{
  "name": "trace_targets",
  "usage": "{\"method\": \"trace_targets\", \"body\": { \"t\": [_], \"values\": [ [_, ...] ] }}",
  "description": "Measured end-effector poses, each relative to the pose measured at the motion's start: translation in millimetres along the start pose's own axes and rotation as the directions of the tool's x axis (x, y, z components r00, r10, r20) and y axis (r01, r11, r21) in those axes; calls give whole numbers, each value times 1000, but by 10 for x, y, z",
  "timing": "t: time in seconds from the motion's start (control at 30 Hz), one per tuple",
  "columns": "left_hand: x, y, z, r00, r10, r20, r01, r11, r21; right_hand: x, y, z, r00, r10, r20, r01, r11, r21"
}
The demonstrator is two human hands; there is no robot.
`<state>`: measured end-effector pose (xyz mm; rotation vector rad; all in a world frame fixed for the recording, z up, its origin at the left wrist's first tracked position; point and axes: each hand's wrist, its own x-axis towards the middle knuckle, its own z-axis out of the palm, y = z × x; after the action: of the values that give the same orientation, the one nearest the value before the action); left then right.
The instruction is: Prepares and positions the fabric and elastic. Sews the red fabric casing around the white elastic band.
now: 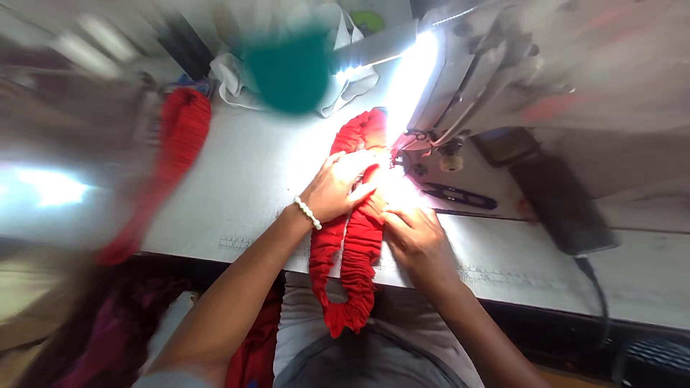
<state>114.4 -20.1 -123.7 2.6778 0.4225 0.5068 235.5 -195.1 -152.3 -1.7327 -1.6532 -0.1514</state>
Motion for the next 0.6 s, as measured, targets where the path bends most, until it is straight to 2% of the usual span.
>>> {"method": "trace_targets", "body": {
  "t": [0.07,0.13,0.2,0.23,0.27,0.33,0.43,0.5,0.6],
  "values": [
    [-80,124,-84,978,-166,-124,152,982,-113,3,5,6,1000,8,-11,-8,1000,13],
    [-197,406,-132,930,-320,-183,314,948,-62,-5,14,3,999,35,-19,-34,999,23],
    [-364,791,-125,887,-459,-53,459,888,7,4,20,-15,998,67,-19,-66,997,33],
    [-434,954,-84,872,-490,-17,490,871,39,15,19,-25,997,79,-14,-78,996,41],
    [-479,1051,-15,869,-494,-37,496,865,82,23,19,-28,996,88,-12,-88,995,48],
    [-470,1085,72,837,-544,-63,547,828,126,28,23,-20,995,95,-13,-94,994,63],
    [-290,1054,-76,698,-702,143,698,711,82,36,30,-29,995,95,11,-96,993,69],
    [-211,1025,-185,631,-729,265,735,671,97,61,35,-33,996,83,24,-84,994,68],
    [-294,1004,-245,642,-688,339,705,703,91,109,26,-43,997,49,60,-53,995,79]
  ]
}}
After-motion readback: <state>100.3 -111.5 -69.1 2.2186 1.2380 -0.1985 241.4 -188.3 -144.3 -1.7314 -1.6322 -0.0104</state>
